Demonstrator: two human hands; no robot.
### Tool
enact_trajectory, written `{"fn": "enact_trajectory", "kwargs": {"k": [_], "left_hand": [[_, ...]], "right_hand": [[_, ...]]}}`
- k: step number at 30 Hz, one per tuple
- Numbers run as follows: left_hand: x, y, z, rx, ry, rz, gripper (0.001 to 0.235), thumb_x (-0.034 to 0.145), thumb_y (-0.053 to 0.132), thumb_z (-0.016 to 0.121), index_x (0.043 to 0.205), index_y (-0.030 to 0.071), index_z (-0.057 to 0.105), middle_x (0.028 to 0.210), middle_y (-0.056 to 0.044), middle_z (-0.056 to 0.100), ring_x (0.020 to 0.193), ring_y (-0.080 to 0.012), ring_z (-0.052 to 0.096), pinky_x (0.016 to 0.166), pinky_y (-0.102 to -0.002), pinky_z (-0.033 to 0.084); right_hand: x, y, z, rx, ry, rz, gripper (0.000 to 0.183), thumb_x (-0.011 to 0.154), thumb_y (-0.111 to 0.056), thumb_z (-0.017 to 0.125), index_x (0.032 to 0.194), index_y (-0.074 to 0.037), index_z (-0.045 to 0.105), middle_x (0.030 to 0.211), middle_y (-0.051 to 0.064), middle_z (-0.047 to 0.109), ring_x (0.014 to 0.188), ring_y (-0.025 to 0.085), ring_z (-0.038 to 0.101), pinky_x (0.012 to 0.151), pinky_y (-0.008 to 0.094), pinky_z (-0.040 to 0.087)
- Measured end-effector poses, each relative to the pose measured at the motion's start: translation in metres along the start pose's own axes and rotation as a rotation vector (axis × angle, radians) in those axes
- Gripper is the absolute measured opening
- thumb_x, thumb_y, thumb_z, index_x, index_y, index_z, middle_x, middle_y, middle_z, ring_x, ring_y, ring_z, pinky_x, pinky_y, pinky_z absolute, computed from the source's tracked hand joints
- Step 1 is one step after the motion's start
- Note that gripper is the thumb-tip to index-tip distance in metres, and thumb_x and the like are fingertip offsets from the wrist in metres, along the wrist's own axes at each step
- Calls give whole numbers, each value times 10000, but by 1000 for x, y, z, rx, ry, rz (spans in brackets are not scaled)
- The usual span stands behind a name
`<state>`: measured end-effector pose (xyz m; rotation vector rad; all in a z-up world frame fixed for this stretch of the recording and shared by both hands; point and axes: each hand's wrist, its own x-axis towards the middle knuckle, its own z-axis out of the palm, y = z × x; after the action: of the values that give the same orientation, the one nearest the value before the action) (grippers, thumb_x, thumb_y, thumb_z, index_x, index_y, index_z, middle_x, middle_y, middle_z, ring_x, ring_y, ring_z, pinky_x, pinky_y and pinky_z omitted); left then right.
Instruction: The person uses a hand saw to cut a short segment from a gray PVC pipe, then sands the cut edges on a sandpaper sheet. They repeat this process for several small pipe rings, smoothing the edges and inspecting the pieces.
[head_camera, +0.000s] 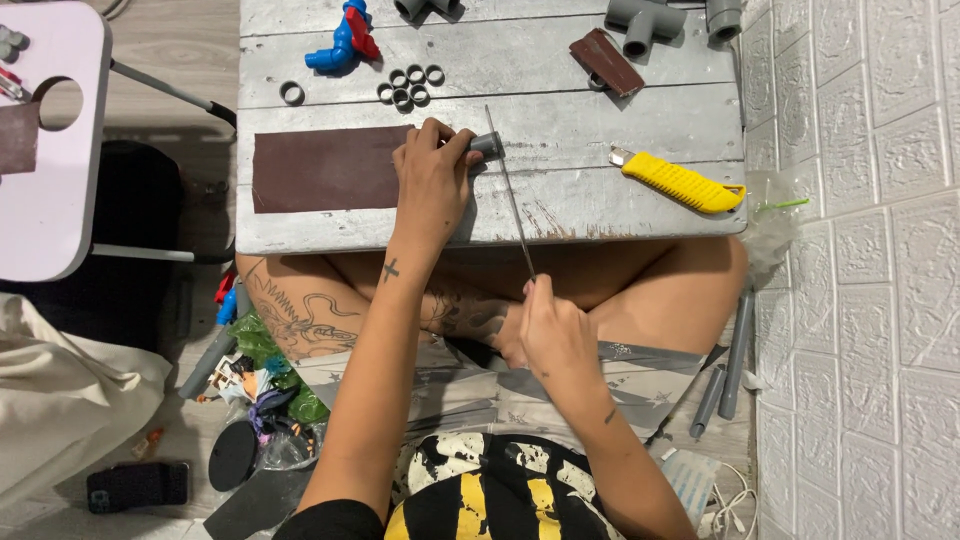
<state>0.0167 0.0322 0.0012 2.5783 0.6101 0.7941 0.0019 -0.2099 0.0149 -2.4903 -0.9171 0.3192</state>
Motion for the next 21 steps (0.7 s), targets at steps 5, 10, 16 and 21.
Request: {"fn": "enact_trajectory", "kwargs": {"k": [5, 10, 16, 21], "left_hand": [[-3, 1, 2, 4, 10, -1, 160, 1012, 291, 635, 1049, 150, 702, 951, -8, 488, 954, -245, 555, 910, -411, 401], [-5, 4, -2, 15, 10, 20, 135, 1013, 271, 639, 1032, 149, 695, 937, -3, 475, 940, -238, 547, 895, -396, 395], [-3, 1, -1, 6, 13, 30, 135, 1016, 273, 628, 1030, 155, 689, 939, 4, 469, 938, -238, 549, 884, -396, 399], [-3, 0, 0, 25, 19, 42, 148, 1014, 296, 628, 1020, 160, 686, 937, 8, 456, 935, -240, 547, 874, -396, 400]], "right_hand": [[6, -1, 9, -91, 10, -1, 266, 1104, -264, 346, 1015, -105, 540, 642, 212, 696, 629, 438, 728, 625, 545, 595], [1, 4, 7, -63, -6, 9, 265, 1103, -263, 351, 1040, -100, 550, 677, 204, 714, 655, 432, 733, 623, 537, 589], [7, -7, 9, -75, -27, 20, 316, 1121, -288, 312, 1009, -98, 538, 664, 206, 705, 657, 423, 737, 633, 525, 595], [9, -6, 14, -107, -4, 22, 291, 1112, -302, 329, 1030, -106, 526, 653, 206, 689, 660, 426, 734, 622, 525, 594]]}}
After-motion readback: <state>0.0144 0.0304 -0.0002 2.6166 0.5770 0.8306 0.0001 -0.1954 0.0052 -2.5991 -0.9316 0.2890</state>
